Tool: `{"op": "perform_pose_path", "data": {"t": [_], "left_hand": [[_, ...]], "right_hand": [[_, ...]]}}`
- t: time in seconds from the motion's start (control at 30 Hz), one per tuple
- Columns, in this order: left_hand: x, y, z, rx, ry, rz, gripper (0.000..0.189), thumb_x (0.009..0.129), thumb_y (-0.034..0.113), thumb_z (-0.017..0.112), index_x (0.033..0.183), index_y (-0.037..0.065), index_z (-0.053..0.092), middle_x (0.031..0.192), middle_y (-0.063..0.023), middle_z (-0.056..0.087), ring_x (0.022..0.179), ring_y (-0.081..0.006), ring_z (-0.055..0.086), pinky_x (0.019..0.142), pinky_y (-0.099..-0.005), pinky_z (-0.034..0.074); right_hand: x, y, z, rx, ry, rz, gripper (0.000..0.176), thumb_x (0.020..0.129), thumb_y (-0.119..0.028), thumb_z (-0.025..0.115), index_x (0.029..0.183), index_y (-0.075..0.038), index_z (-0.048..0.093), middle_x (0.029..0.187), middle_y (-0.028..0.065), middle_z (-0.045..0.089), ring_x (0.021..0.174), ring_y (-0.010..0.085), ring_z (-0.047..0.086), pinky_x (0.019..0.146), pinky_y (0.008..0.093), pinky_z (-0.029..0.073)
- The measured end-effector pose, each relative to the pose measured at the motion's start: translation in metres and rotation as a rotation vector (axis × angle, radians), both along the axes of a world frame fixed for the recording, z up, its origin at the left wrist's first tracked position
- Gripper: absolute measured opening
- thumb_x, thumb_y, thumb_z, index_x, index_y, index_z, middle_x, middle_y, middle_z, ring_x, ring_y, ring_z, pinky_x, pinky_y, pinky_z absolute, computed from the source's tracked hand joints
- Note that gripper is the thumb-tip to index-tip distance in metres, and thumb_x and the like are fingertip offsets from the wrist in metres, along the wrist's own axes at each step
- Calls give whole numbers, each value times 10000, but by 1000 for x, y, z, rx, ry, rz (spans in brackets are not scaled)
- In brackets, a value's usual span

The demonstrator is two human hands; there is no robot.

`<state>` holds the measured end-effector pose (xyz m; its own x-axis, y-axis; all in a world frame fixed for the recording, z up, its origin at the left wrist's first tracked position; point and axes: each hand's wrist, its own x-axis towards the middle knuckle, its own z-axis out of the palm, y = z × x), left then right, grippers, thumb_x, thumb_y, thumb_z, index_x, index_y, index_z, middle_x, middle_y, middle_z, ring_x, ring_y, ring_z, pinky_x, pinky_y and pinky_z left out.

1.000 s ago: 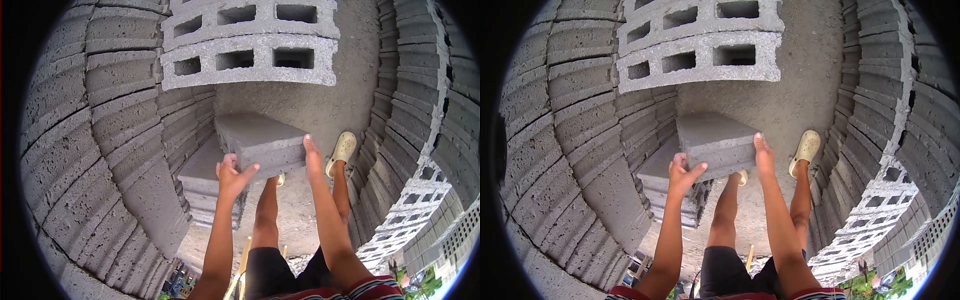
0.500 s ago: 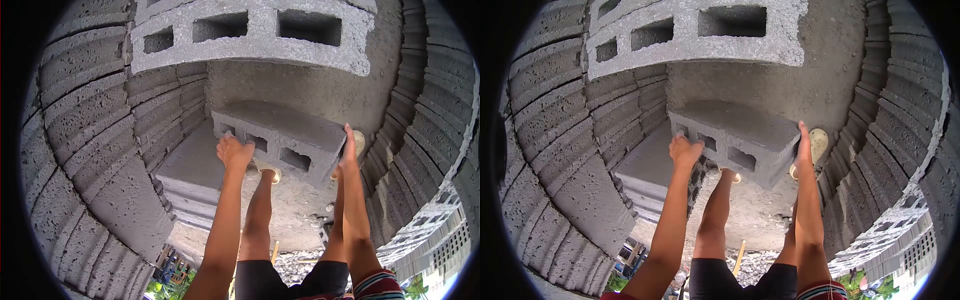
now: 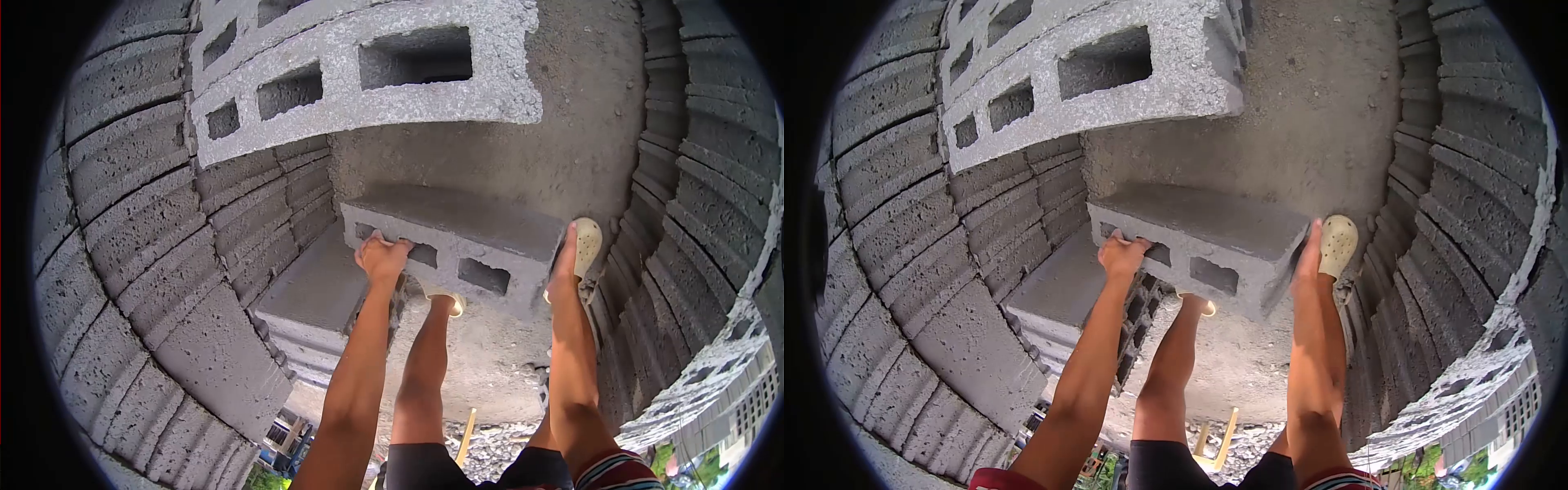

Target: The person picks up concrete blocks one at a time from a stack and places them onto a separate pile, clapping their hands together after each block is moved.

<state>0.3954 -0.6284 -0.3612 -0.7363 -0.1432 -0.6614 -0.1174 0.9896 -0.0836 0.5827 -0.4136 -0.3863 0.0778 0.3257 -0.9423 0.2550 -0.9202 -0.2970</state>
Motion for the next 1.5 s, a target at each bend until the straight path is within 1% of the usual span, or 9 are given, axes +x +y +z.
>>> {"op": "perform_pose_path", "data": {"t": [0.4, 0.6, 0.73, 0.83, 0.93, 1.0, 1.17, 1.3, 1.5], "left_hand": [[-74, 16, 17, -20, 194, -93, 445, 558, 404, 691, 726, 5, 588, 780, -164, 622, 875, -312, 558, 791, -352, 410], [-109, 34, 1, -50, 242, -84, 471, 563, 444, 692, 733, 16, 593, 805, -158, 629, 855, -297, 587, 791, -346, 419], [-118, 34, -14, -62, 239, -78, 475, 562, 460, 691, 748, 31, 604, 841, -158, 630, 883, -288, 584, 816, -338, 410], [-125, 35, -19, -76, 258, -77, 477, 565, 465, 688, 765, 39, 613, 868, -160, 626, 900, -293, 576, 829, -342, 405], [-133, 37, -21, -76, 279, -92, 481, 571, 468, 683, 785, 42, 618, 888, -157, 624, 914, -298, 566, 833, -345, 403], [-136, 37, -25, -103, 282, -122, 484, 578, 468, 679, 797, 41, 617, 891, -151, 623, 918, -298, 561, 827, -345, 405], [-137, 32, -27, -101, 265, -115, 465, 591, 466, 669, 801, 55, 615, 882, -139, 623, 947, -284, 536, 855, -341, 372], [-137, 35, -26, -83, 198, -63, 474, 602, 466, 662, 824, 49, 617, 982, -137, 594, 1077, -277, 441, 970, -419, 210], [-139, 32, -35, -52, 135, 37, 568, 557, 429, 686, 936, 16, 594, 1072, -155, 555, 1149, -275, 377, 997, -512, 89]], "right_hand": [[-41, -2, -110, -199, 289, 47, 930, 747, -690, 341, 1312, 40, 235, 1346, 203, 273, 1240, 277, 280, 1013, 345, 203], [-104, 17, -89, -8, 248, 118, 988, 745, -696, 332, 1289, 115, 191, 1355, 247, 210, 1259, 317, 225, 1013, 383, 194], [-124, 19, -111, 75, 145, 0, 895, 708, -727, 347, 1190, 21, 447, 926, 150, 565, 845, 211, 463, 845, 327, 304], [-134, 18, -125, 95, 163, -17, 860, 729, -704, 345, 1117, 48, 496, 846, 139, 577, 769, 192, 480, 789, 320, 347], [-137, 14, -161, -29, 292, -47, 859, 744, -682, 362, 1094, 96, 465, 1144, 233, 436, 1126, 304, 383, 937, 414, 291], [-139, 1, -176, 89, 240, -115, 822, 752, -659, 382, 1110, 79, 449, 1110, 222, 453, 1111, 303, 395, 909, 427, 321], [-131, -22, -161, -136, 594, -389, 800, 759, -583, 459, 1259, 19, 296, 1253, 177, 375, 1145, 333, 372, 901, 466, 354], [-126, -9, -106, -503, 645, -171, 650, 763, -492, 520, 1263, -113, 354, 1253, 101, 415, 1107, 324, 427, 901, 551, 331], [-130, -30, -104, -440, 674, -475, 458, 753, -378, 551, 1139, -140, 490, 1154, 74, 507, 1064, 296, 457, 860, 534, 356]]}}
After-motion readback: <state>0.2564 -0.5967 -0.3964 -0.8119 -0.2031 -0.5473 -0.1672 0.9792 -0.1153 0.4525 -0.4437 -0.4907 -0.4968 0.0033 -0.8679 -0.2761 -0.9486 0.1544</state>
